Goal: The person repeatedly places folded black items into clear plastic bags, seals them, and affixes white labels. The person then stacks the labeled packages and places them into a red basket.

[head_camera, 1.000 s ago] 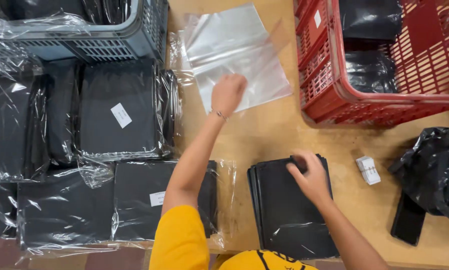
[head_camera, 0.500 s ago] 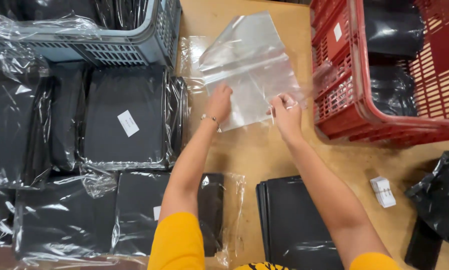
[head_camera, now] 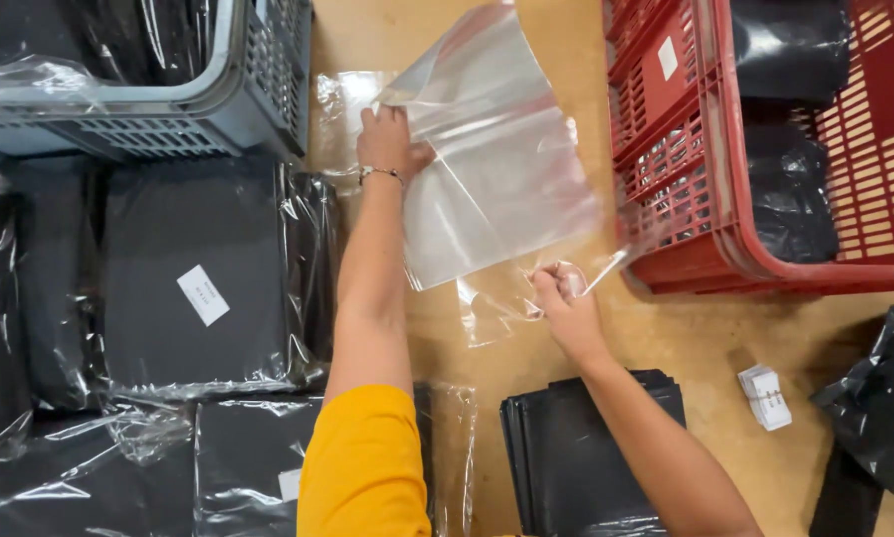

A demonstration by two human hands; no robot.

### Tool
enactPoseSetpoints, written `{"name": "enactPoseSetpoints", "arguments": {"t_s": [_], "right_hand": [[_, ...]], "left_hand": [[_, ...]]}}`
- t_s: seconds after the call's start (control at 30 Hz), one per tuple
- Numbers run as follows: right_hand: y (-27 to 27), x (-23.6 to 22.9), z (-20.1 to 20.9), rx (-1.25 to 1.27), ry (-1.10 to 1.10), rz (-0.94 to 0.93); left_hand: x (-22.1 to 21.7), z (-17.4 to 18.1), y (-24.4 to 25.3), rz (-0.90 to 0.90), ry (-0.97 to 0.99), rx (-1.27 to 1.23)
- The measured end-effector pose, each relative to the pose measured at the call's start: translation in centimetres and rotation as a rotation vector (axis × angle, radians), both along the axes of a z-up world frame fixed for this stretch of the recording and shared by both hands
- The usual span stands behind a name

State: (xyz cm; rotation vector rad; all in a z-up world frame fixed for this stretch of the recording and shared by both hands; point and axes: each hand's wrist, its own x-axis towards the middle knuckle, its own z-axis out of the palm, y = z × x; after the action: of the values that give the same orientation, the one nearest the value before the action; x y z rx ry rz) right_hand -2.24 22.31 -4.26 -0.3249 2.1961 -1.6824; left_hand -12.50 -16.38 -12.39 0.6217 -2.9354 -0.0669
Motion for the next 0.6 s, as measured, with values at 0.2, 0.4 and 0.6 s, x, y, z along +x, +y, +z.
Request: {"name": "enactPoseSetpoints", "arguments": {"t_s": [0.2,0.4,0.6], "right_hand": [[-1.5,1.5,0.4,-0.114,-0.338,-0.235],[0.0,2.8,-5.3,-0.197,-0.369,-0.342],[0.0,4.0,-0.6,-0.108,-0.502,-0.260]], "left_hand": [[0.2,5.0,-0.5,0.051,-0.090,0.211],[-0.1,4.4,-2.9,0.194,-0.015,0.543],[0.3,2.5,1.3,0.268,-0.307,-0.002]]}}
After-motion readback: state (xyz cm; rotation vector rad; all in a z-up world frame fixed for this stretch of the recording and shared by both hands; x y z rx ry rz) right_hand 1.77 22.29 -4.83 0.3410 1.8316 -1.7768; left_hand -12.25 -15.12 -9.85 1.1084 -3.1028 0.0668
